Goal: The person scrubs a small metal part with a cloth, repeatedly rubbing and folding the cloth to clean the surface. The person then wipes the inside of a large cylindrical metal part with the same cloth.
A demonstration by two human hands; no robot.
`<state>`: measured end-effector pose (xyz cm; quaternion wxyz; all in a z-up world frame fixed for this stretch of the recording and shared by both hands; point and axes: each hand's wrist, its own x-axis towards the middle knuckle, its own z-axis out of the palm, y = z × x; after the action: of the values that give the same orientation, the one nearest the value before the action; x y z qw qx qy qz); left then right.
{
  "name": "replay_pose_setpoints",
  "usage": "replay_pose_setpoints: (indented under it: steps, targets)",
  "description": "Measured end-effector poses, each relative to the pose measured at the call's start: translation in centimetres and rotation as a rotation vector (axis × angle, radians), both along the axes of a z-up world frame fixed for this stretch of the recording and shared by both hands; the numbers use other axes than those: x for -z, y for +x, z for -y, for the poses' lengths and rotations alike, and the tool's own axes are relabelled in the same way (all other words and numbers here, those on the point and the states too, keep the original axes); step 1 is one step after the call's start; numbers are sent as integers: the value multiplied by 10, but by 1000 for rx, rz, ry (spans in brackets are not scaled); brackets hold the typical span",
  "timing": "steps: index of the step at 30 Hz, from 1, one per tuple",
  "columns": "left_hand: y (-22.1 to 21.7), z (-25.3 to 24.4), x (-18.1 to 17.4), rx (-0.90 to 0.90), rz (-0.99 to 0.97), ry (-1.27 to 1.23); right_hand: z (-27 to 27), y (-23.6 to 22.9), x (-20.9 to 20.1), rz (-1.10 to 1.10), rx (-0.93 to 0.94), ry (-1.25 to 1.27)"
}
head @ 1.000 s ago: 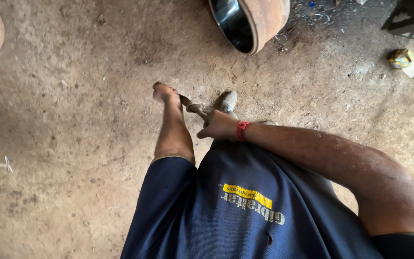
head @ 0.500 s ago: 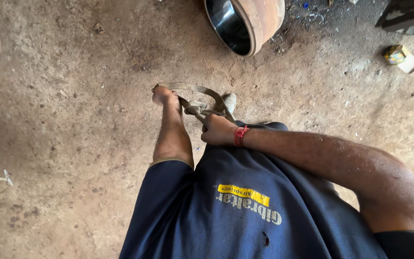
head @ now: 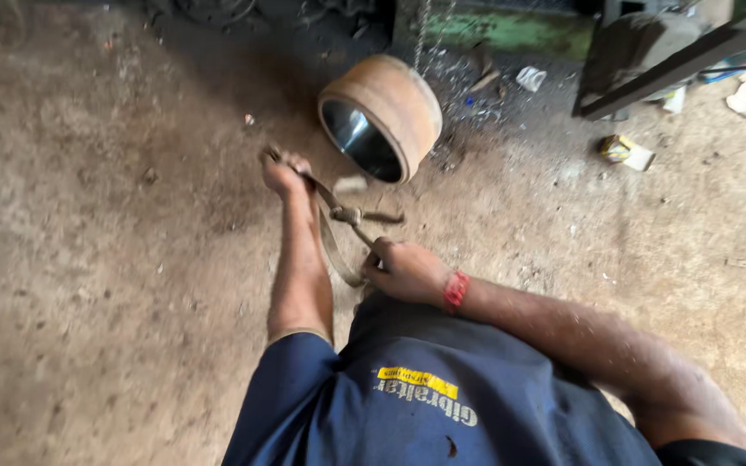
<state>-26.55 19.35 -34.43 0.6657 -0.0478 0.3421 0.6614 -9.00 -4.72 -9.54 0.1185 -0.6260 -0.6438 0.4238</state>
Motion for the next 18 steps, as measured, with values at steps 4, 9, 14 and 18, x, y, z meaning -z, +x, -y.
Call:
replay_pose_setpoints:
  steps: [4,9,14,18]
  targets:
    - [30,-41,-108,283,672,587,3,28,-26,154,155,1]
    - [61,-22,-208,429,966,743,13,48,-24,-43,186,346]
    - [86,1,-256,512,1137,750,18,51,-13,-177,278,360]
    - [102,18,-264,581,1166,740,15,48,-9,-683,433,43]
